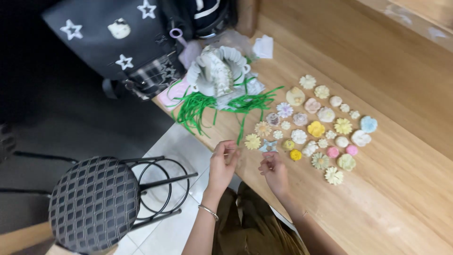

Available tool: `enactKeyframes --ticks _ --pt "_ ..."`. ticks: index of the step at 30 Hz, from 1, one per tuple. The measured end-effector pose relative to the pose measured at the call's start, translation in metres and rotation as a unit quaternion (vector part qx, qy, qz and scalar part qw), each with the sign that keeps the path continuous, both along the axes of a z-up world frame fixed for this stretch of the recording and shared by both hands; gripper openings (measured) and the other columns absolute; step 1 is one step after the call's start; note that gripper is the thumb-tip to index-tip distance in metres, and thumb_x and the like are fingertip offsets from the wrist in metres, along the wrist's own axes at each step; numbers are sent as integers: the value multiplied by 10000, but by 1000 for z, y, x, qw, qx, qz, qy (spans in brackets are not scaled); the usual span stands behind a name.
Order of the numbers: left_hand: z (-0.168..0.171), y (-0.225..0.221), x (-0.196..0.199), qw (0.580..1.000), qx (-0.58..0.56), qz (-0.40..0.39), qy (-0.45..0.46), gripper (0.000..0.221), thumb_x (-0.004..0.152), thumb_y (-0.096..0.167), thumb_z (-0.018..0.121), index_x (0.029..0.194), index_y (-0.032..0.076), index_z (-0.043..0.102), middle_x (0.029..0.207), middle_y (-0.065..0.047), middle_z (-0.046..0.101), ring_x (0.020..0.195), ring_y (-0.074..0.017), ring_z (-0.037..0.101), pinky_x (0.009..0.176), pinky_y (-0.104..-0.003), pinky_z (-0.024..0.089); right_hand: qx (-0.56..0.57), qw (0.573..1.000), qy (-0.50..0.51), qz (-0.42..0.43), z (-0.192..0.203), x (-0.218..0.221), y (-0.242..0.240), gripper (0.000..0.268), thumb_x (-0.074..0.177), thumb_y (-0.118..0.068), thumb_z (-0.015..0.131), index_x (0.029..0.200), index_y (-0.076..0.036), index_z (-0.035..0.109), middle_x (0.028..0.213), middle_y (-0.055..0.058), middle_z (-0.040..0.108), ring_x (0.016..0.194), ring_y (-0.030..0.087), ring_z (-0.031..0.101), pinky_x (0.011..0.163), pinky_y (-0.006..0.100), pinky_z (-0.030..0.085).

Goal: The person is inspecting and arranging various small decorative candles in a studio.

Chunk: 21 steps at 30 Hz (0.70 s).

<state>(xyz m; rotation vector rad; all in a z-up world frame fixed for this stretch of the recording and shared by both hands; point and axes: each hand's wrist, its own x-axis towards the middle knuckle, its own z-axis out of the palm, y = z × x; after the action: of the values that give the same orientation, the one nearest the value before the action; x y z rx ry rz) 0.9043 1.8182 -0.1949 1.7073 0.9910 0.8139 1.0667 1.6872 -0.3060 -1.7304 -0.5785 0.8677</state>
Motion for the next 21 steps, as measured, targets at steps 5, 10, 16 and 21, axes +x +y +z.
enactKeyframes --ticks 5,10,16,21 --pt "20 -13 -34 995 -69 74 13 265 883 39 704 1141 42 644 1030 -87 746 854 -199 737 750 -322 568 19 996 40 75 26 -16 49 230 943 9 587 1171 -28 590 945 83 702 829 153 703 667 288 592" --pt "34 -18 -80 989 -56 137 -29 240 892 16 679 1128 50 653 1029 -80 746 904 -179 746 769 -312 570 74 987 46 137 72 -48 82 205 962 11 566 1158 -32 604 962 69 704 865 147 693 702 285 582" --pt "50 -37 -147 978 -13 198 -60 159 928 38 681 1086 43 675 1036 -78 747 961 -170 739 833 -304 585 76 974 46 208 101 -112 95 187 957 18 576 1130 -24 634 973 62 698 882 136 679 709 273 568" --pt "61 -69 -224 974 -4 210 -88 146 933 49 678 1077 23 682 1037 -82 753 951 -164 741 832 -296 581 69 949 49 304 114 -191 96 183 952 2 569 1115 -27 646 987 56 712 887 130 692 720 279 579"
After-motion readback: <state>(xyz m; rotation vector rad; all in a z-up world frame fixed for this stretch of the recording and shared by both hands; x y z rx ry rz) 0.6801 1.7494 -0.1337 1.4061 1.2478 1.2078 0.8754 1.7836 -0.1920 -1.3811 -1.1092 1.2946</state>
